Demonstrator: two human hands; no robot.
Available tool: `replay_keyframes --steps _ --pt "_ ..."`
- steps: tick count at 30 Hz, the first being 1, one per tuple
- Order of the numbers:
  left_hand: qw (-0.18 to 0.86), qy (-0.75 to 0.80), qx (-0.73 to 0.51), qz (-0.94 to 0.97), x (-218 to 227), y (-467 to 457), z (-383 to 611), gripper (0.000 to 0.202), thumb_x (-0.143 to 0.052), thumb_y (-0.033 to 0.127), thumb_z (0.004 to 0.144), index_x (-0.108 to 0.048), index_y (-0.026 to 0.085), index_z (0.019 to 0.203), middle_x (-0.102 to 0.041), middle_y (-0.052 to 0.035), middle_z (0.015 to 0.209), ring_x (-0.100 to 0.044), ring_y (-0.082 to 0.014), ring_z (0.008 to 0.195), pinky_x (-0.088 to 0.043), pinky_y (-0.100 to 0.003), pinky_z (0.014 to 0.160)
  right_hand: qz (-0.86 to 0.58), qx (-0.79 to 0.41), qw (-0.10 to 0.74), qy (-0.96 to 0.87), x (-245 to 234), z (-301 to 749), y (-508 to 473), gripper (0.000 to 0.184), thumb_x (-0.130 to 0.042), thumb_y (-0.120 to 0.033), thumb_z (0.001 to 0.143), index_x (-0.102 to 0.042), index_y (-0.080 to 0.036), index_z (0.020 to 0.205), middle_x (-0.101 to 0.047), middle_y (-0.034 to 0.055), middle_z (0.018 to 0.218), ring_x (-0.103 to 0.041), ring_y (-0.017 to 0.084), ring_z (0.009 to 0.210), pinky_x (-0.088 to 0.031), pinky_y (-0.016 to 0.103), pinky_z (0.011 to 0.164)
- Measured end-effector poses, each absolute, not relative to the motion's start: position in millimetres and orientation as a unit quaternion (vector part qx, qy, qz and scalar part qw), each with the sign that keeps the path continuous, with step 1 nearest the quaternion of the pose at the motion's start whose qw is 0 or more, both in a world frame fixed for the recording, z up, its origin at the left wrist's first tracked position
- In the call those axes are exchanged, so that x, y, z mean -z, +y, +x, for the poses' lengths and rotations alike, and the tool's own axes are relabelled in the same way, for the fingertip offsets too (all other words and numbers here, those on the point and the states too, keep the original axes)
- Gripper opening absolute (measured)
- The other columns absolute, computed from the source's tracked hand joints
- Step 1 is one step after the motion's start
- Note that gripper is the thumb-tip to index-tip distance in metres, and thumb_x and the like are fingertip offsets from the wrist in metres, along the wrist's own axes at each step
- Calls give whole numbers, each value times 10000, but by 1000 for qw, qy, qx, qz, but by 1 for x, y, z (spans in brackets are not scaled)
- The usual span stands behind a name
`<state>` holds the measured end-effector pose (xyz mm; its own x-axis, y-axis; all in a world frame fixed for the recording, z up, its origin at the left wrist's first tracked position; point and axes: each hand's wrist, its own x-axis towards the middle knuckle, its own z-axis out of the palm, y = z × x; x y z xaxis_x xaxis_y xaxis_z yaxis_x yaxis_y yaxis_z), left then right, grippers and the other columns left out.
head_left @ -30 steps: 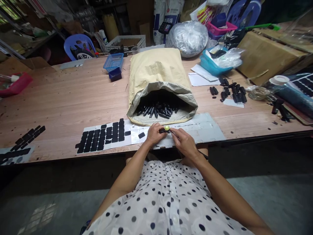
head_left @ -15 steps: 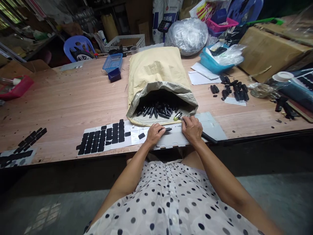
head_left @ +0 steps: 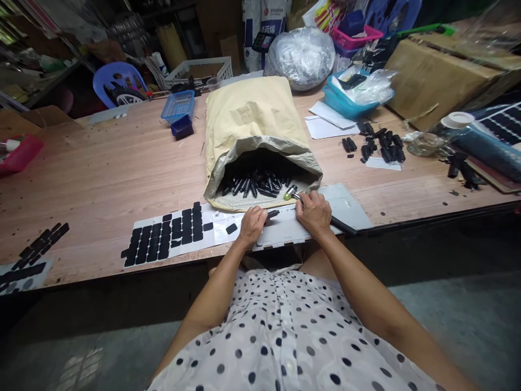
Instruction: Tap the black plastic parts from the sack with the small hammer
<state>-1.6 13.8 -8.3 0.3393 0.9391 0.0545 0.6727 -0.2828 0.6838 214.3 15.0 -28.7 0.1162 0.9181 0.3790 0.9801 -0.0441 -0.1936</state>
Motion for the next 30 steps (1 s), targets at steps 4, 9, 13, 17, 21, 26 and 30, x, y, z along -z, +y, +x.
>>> replay_keyframes --steps 4,9,13,17,21,26,30 --pt "291 503 -232 780 -5 -1 0 346 -381 315 1034 -586 215 774 -626 -47 873 -562 -201 881 -465 -350 882 -715 68 210 -664 28 215 15 247 -500 -262 906 -710 -185 1009 -568 114 915 -452 255 886 -303 338 700" --pt "440 381 -191 791 -16 -57 4 319 -444 428 1015 -683 217 1030 -715 -56 973 -632 -188 877 -496 -306 851 -722 50 192 -663 26 214 14 271 -476 -259 930 -713 -183 1037 -573 122 934 -459 258 892 -307 338 702" --pt "537 385 -80 747 8 -89 5 331 -494 433 978 -725 201 1026 -740 -38 905 -638 -177 807 -492 -275 773 -723 53 198 -660 26 212 15 265 -468 -260 937 -709 -180 1012 -574 122 935 -462 259 895 -296 338 700" --pt "533 501 12 682 43 -88 2 330 -507 395 956 -730 186 1081 -734 -38 895 -650 -203 827 -489 -289 757 -720 59 206 -660 26 212 16 245 -483 -258 926 -705 -182 995 -576 117 923 -459 256 889 -291 336 693" --pt "510 555 62 654 55 -80 -2 352 -507 345 960 -681 237 1247 -745 -49 1058 -676 -231 988 -499 -314 864 -721 61 200 -661 24 211 16 249 -469 -248 934 -702 -179 992 -586 118 921 -466 254 883 -287 338 687" --pt "533 465 68 704 29 -78 -10 269 -560 329 923 -740 212 1085 -754 -45 963 -673 -205 888 -506 -299 811 -719 73 200 -662 24 211 15 238 -477 -247 930 -702 -183 972 -588 114 921 -474 250 885 -290 335 691" --pt "664 351 30 660 -14 -50 -26 328 -586 460 928 -735 193 1047 -740 -27 851 -648 -151 720 -514 -252 678 -714 78 204 -665 26 212 15 230 -480 -250 924 -697 -188 965 -582 108 906 -466 247 875 -284 333 685"
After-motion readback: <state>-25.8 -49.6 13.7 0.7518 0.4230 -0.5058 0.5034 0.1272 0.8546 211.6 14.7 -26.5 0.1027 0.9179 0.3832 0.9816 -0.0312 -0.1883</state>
